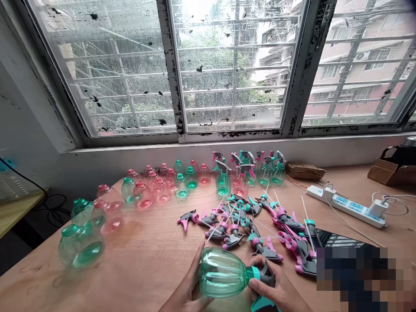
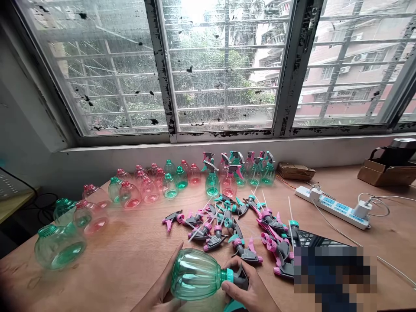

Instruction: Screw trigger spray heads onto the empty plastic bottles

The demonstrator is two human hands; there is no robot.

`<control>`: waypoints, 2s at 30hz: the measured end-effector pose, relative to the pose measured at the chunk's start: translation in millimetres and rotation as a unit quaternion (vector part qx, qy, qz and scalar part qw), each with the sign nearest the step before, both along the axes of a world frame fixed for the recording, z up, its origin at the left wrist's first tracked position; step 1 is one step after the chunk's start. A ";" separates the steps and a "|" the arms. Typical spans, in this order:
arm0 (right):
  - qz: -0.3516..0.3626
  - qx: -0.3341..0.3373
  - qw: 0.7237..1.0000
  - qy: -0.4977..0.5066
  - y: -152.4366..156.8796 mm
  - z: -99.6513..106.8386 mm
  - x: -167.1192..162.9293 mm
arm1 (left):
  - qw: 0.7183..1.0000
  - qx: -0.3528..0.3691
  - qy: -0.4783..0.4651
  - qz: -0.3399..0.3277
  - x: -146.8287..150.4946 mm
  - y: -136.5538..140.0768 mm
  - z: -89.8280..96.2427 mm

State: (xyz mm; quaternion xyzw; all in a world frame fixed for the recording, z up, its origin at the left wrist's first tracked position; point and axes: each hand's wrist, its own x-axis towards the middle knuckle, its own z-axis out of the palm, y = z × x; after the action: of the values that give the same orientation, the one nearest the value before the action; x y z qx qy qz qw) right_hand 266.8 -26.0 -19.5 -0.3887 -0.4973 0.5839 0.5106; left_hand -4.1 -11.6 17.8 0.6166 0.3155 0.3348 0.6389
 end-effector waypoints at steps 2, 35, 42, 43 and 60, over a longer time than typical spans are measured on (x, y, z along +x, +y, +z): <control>0.004 0.011 1.000 -0.006 -0.3 1.0 0.1 | 1.000 -0.004 0.003 -0.006 -1.6 1.5 -2.5; 0.025 -0.009 1.000 0.008 0.1 -3.4 0.4 | 1.000 -0.011 -0.015 -0.010 -1.4 3.4 -2.6; 0.032 -0.007 0.999 0.011 -0.1 -3.2 0.8 | 1.000 -0.011 0.009 -0.002 -0.9 0.5 3.7; 0.031 -0.007 0.999 0.009 -0.2 -3.0 1.0 | 1.000 -0.010 0.007 0.003 -0.1 0.0 4.7; 0.029 -0.005 1.000 0.004 0.2 -4.1 1.0 | 1.000 0.006 0.007 0.008 -2.6 3.7 -2.2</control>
State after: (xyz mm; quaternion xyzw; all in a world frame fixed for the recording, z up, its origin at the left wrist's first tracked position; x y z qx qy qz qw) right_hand 267.8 -25.8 -23.6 -0.3740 -0.5032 0.6026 0.4937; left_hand -6.7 -7.9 15.6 0.6204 0.3231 0.3370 0.6302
